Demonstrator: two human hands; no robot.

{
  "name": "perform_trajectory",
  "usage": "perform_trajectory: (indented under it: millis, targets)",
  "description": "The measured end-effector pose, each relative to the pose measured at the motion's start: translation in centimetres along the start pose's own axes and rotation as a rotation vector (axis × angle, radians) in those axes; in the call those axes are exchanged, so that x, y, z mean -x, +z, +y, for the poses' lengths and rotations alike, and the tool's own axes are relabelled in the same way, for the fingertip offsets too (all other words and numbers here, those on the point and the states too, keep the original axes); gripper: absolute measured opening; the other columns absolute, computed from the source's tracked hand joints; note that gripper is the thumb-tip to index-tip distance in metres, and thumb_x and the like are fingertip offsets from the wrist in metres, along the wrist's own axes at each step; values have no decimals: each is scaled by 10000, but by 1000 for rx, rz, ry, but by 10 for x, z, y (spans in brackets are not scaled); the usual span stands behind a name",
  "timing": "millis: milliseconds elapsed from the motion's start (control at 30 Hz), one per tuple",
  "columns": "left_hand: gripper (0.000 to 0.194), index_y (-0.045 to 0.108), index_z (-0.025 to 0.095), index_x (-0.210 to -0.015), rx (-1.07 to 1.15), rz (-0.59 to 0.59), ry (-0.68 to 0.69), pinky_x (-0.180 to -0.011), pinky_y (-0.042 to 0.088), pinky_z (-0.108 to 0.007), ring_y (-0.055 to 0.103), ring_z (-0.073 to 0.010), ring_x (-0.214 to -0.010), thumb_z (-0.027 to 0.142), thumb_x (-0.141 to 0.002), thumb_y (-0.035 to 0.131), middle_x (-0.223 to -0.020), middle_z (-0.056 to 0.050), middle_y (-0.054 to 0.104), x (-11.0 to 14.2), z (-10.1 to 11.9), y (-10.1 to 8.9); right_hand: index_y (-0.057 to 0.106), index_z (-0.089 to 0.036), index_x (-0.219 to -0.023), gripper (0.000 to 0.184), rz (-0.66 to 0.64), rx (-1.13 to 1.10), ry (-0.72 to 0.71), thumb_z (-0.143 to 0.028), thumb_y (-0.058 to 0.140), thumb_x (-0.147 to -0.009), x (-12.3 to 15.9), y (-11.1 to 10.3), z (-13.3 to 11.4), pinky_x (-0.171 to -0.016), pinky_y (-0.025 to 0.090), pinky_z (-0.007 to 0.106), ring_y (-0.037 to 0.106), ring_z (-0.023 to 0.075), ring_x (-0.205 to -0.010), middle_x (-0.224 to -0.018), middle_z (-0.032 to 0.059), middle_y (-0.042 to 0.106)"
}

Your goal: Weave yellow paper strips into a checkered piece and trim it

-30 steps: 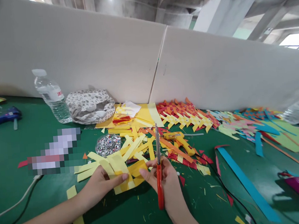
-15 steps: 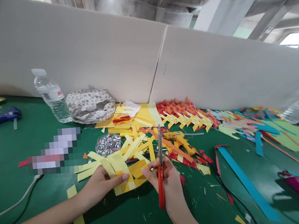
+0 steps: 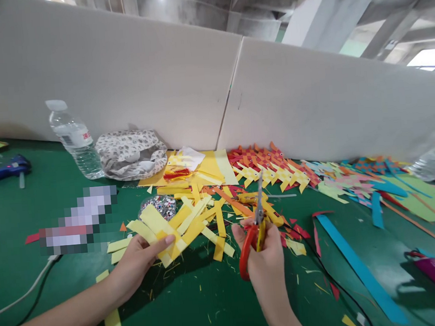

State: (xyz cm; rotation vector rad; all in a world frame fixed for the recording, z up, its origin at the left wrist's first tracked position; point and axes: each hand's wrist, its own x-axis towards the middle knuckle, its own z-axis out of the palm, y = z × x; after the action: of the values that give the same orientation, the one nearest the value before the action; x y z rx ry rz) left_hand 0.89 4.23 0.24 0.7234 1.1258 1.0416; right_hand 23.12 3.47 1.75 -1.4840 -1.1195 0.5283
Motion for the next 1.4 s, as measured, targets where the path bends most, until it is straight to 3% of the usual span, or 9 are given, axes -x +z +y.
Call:
perform_trajectory:
  millis: [100, 267, 367, 533, 700, 900, 1200, 1400]
  targets:
    - [258, 645, 184, -707, 7, 71, 22, -508, 459, -200, 614, -125, -572, 311, -551, 807, -630, 18, 680, 0, 0, 0, 485, -210, -848, 337, -69, 174, -119, -408, 670, -648, 5, -2, 0, -534, 473, 266, 570, 158, -634, -797, 18, 565]
    - [203, 647, 171, -714, 143, -60, 59, -638, 495, -221, 643, -150, -721, 255, -596, 791, -755, -12, 705, 0, 2, 1, 453, -205, -857, 406, -273, 651, -511, -527, 612, -667, 17, 0, -10, -427, 404, 244, 490, 136, -497, -662, -6, 514]
    - [222, 657, 157, -763, 220, -16, 83, -659, 490, -209, 636, -144, -754, 245, -607, 788, -823, -31, 705, -4, 1, 0, 462, -194, -868, 496, -334, 815, -614, -617, 595, -645, 19, 3, -14, -448, 426, 259, 549, 174, -558, -696, 29, 548]
    - [197, 643, 170, -709, 251, 114, 87, -546, 450, -144, 615, -90, -653, 257, -610, 789, -745, 4, 701, -7, -2, -2, 483, -194, -890, 541, -391, 927, -571, -672, 559, -647, 15, 1, -11, -476, 458, 279, 598, 206, -608, -741, 59, 603]
    - [187, 679, 173, -816, 242, -25, 118, -730, 481, -199, 633, -157, -885, 241, -659, 753, -921, -38, 718, -4, -1, -1, 500, -192, -892, 514, -425, 915, -565, -639, 575, -649, 17, 3, -9, -522, 479, 293, 625, 224, -684, -819, 77, 625]
    - [245, 688, 173, -909, 156, -145, 131, -819, 483, -273, 644, -200, -925, 226, -674, 731, -996, -54, 712, -6, -7, -4, 488, -186, -879, 379, -414, 876, -632, -478, 602, -666, 24, 9, -10, -506, 446, 275, 613, 211, -662, -778, 64, 609]
    - [239, 694, 163, -901, 118, -187, 137, -818, 498, -319, 656, -228, -903, 245, -679, 724, -974, -70, 718, -2, -2, -2, 467, -203, -825, 335, -429, 827, -649, -465, 609, -670, 26, 13, -8, -490, 415, 257, 586, 195, -631, -710, 32, 578]
    - [237, 690, 181, -931, 145, -228, 127, -811, 497, -271, 649, -207, -930, 238, -702, 714, -1004, -52, 711, -1, -3, -3, 460, -199, -819, 339, -425, 824, -647, -439, 631, -653, 27, 14, -9, -475, 420, 255, 578, 188, -588, -655, 16, 563]
